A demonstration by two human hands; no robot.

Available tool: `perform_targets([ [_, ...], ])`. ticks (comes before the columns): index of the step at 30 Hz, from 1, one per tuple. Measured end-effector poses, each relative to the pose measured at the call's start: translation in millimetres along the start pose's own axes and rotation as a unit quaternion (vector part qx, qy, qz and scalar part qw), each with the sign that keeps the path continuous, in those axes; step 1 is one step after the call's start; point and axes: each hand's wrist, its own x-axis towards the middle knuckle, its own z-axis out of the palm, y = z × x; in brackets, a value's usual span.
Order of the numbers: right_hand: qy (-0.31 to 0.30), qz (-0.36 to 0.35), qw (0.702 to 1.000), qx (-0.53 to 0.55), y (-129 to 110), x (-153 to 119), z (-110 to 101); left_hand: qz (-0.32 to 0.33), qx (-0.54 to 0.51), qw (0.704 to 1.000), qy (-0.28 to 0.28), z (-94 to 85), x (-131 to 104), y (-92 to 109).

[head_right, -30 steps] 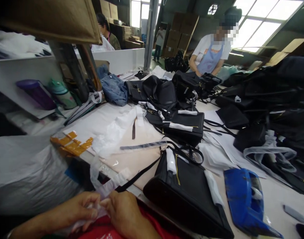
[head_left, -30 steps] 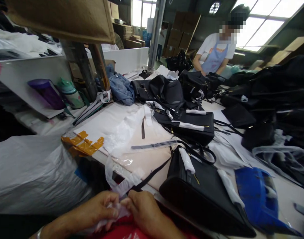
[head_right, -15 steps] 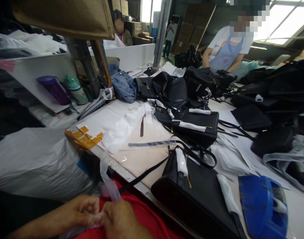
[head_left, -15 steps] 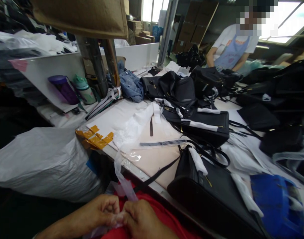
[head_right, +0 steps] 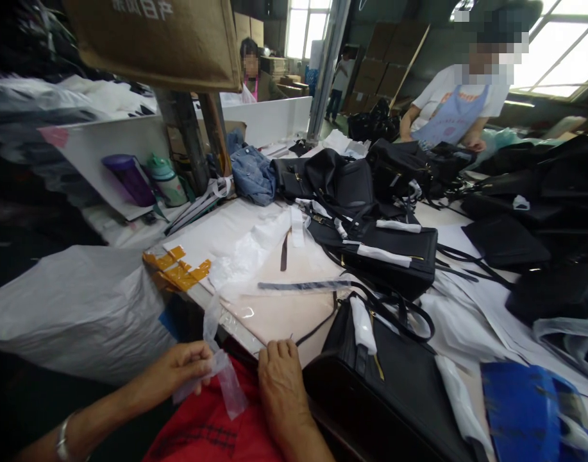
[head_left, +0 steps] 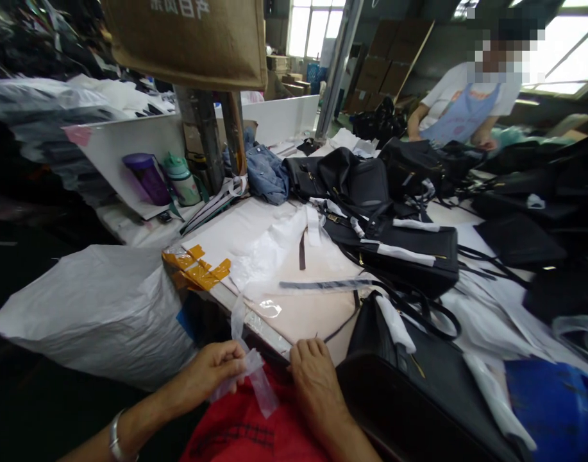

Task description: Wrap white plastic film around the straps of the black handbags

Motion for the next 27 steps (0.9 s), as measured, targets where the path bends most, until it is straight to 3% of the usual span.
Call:
perform_targets([
  [7, 0.102, 0.045, 0.981, 0.159, 5.7, -10.2, -35.5, 0.061, 0.075, 0.993, 0.074, -8.0, -6.7, 15.4],
  [11, 0.073, 0.038, 0.962, 0.259, 11.5, -10.7, -56.3, 0.085, 0.095, 0.989, 0.078, -10.4, -9.4, 20.4],
  [17, 0.054, 0.083, 0.939, 0.329, 18.2, -14.1, -64.7, 0.099, 0.074, 0.990, 0.073, -13.7, -5.3, 15.3],
  [22, -0.006, 0.169, 0.867, 0.468, 1.6, 2.6, -69.8, 0.087, 0.031, 0.993, 0.067, -1.1, -0.1, 16.2],
  [27, -0.032, 0.167, 0.766, 0.620, -9.2, 23.6, -56.9, 0.127, 0.048, 0.988, 0.072, 20.8, 4.5, 34.4],
])
